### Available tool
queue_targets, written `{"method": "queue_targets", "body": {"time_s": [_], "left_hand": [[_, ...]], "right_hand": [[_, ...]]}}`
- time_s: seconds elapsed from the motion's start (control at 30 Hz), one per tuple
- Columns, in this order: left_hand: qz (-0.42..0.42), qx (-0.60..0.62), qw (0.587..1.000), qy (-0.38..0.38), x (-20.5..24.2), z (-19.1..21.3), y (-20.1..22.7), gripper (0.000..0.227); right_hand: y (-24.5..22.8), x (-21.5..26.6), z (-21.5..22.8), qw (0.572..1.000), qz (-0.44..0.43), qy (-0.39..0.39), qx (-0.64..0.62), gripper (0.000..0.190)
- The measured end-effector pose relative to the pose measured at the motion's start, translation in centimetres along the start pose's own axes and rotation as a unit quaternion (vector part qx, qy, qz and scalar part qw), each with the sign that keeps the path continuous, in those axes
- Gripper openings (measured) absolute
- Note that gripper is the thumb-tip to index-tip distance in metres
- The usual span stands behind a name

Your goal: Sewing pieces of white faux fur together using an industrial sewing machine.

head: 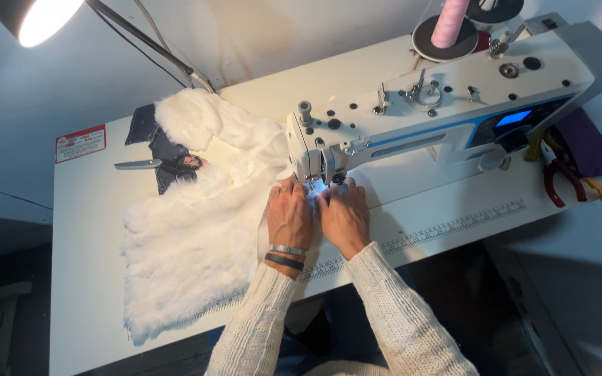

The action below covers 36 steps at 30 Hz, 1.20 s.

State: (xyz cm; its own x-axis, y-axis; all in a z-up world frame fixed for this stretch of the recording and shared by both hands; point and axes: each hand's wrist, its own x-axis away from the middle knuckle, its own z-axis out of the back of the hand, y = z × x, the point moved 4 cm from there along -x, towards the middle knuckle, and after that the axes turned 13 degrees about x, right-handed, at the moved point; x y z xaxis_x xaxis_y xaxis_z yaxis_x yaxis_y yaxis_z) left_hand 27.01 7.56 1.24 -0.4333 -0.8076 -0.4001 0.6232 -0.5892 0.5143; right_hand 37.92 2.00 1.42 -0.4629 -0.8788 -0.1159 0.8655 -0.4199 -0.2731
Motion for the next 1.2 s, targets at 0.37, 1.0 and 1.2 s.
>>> {"method": "queue_targets", "body": {"time_s": [0.37, 1.0, 1.2], "left_hand": [[0.05, 0.055, 0.997, 0.007, 0.3, 3.0, 3.7, 0.005], [0.109, 0.113, 0.985, -0.067, 1.4, 2.7, 3.4, 0.033], [0.137, 0.123, 0.978, -0.098, 0.8, 2.1, 1.8, 0.031]], "right_hand": [[0.9, 0.3, -1.2, 0.996, 0.072, 0.047, 0.005, 0.028], [0.1, 2.8, 6.4, 0.992, -0.021, -0.017, -0.123, 0.015], [-0.3, 2.7, 4.9, 0.995, -0.028, -0.035, -0.093, 0.008]]}}
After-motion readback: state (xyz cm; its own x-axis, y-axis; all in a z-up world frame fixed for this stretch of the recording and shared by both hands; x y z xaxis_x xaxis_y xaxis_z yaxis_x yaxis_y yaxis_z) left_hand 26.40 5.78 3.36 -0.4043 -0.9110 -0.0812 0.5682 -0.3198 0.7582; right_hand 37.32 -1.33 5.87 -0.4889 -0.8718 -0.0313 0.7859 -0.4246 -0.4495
